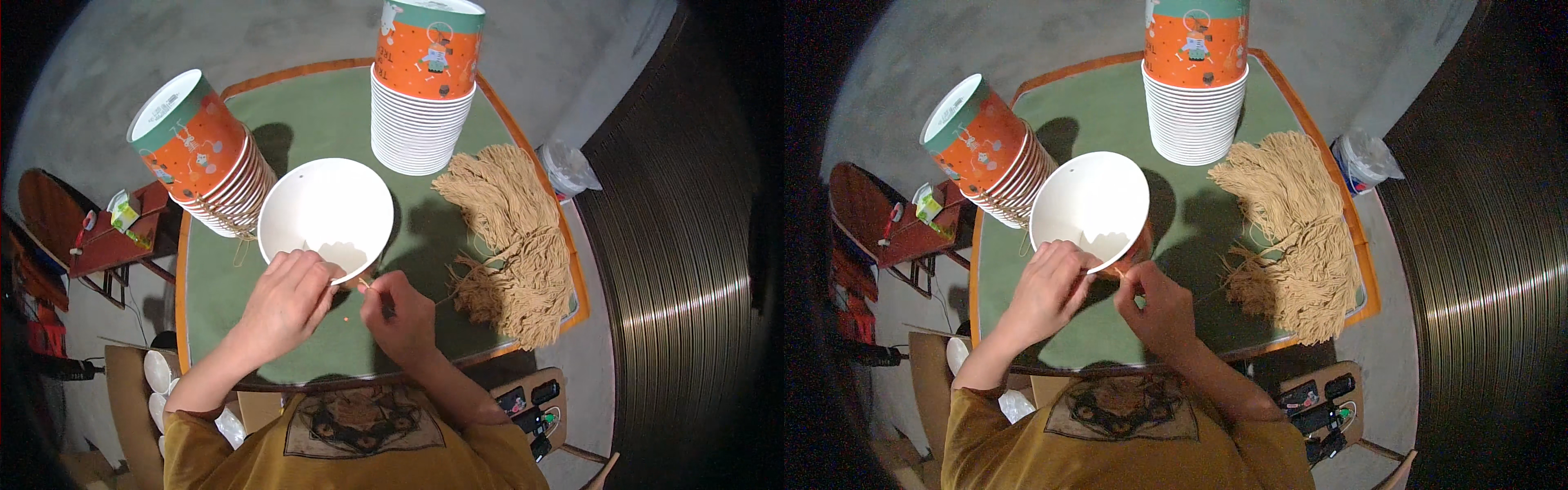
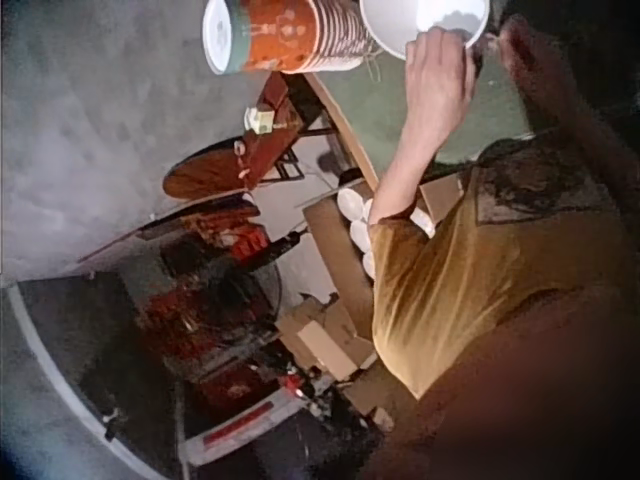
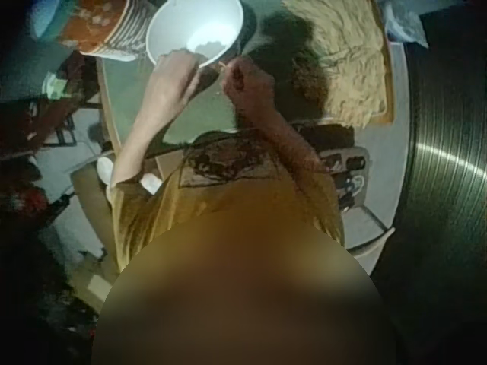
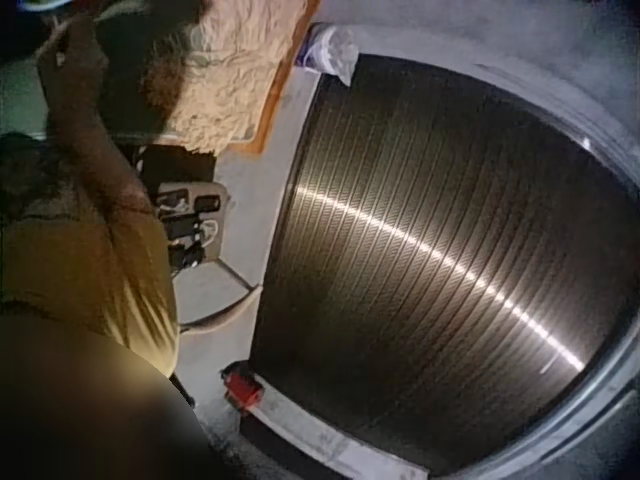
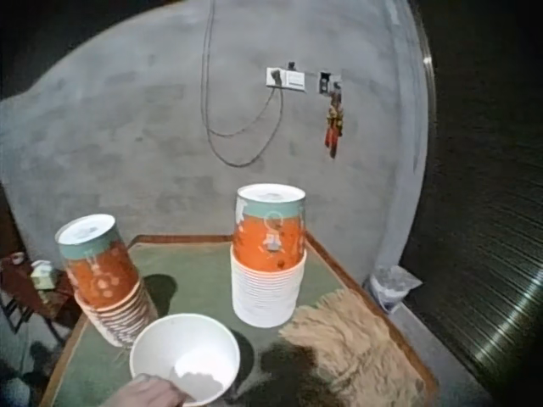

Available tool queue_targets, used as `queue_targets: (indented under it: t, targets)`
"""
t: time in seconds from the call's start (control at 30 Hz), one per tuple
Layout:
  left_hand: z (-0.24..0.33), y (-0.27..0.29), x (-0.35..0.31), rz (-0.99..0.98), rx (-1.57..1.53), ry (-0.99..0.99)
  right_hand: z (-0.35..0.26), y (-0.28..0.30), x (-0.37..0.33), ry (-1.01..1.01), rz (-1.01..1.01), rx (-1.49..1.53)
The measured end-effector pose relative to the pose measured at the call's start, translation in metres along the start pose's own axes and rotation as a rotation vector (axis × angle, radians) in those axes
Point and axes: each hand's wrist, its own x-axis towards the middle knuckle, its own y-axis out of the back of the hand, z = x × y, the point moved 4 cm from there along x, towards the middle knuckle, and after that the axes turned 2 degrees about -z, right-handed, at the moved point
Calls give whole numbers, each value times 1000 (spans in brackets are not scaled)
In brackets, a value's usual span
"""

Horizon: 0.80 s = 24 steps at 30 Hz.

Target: The person is tying thin brown strings to the rim of decorated paper cups.

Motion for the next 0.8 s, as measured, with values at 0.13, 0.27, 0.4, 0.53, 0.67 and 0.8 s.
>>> queue_targets:
  t: [0.13, 0.27, 0.4, 0.53, 0.67, 0.8]
  targets:
    - [3, -3, 5, -9, -89, 50, 6, -1, 1, 100, 53, -12]
    - [2, -7, 8, -33, -142, 115, 7, 0, 3, 56, 35, 30]
    - [3, -8, 9, -26, -159, 117, 8, 2, 4, 23, 11, 35]
    - [4, -8, 11, -29, -142, 104, 10, 1, 4, 70, 38, 19]
    - [4, -9, 11, -32, -137, 108, 11, -1, 4, 87, 57, 15]
    - [7, -3, 15, -43, -163, 111, 11, -3, 6, 91, 72, -50]
